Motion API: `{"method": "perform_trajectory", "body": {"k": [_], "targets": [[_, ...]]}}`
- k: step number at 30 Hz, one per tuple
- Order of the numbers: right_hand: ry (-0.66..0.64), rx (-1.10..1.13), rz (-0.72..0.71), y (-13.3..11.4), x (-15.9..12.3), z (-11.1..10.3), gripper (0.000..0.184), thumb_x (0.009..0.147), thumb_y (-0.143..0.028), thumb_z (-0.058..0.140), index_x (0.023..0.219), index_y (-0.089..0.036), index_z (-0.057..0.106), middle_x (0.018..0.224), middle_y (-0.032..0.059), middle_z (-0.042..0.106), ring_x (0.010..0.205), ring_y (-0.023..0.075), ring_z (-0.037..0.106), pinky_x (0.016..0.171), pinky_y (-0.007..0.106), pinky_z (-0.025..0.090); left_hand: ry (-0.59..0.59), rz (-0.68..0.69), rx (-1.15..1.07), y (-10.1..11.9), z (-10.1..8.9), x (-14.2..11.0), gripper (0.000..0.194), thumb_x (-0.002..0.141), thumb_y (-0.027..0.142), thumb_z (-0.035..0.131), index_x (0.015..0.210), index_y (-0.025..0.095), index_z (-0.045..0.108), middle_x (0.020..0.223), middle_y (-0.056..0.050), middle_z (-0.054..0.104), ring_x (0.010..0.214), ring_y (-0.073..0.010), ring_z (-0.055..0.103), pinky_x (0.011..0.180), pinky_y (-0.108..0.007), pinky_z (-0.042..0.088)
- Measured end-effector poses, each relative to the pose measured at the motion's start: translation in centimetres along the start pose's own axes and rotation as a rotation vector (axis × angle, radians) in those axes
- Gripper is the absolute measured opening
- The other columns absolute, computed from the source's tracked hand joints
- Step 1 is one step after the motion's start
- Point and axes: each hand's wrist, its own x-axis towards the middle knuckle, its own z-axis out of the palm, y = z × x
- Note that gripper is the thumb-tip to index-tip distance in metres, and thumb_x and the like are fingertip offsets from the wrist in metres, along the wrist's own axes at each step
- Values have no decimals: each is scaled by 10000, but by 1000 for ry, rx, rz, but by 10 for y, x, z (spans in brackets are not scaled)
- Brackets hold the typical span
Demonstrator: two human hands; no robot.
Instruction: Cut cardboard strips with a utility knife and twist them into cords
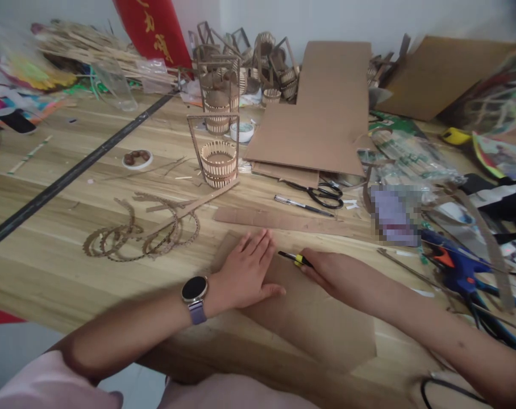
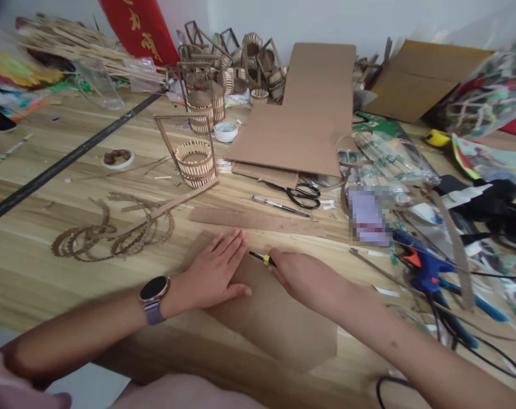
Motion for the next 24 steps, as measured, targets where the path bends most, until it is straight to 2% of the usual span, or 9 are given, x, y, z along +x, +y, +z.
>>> {"method": "perform_trajectory", "body": {"k": [6,15,24], "targets": [[-39,-1,-23,2,6,-1,182,994,-245,411,960,-177,577,872,106,740,809,230,718,633,279,421,30,-3,-41,1,5,-3,945,946,737,133,1515,6,318,1605,-232,233,1511,-313,206,1209,-463,127],[-42,5,-32,4,7,1,159,981,-237,427,968,-180,576,853,94,744,777,227,720,614,275,420,60,-6,-40,2,7,-4,928,953,729,151,1510,9,330,1611,-223,234,1511,-311,199,1217,-455,85],[-80,-26,-50,-1,9,-6,187,985,-215,391,954,-172,571,828,107,743,740,236,717,585,284,393,42,5,-67,2,2,-4,926,961,715,192,1513,-21,293,1601,-247,243,1506,-330,207,1213,-475,122]]}}
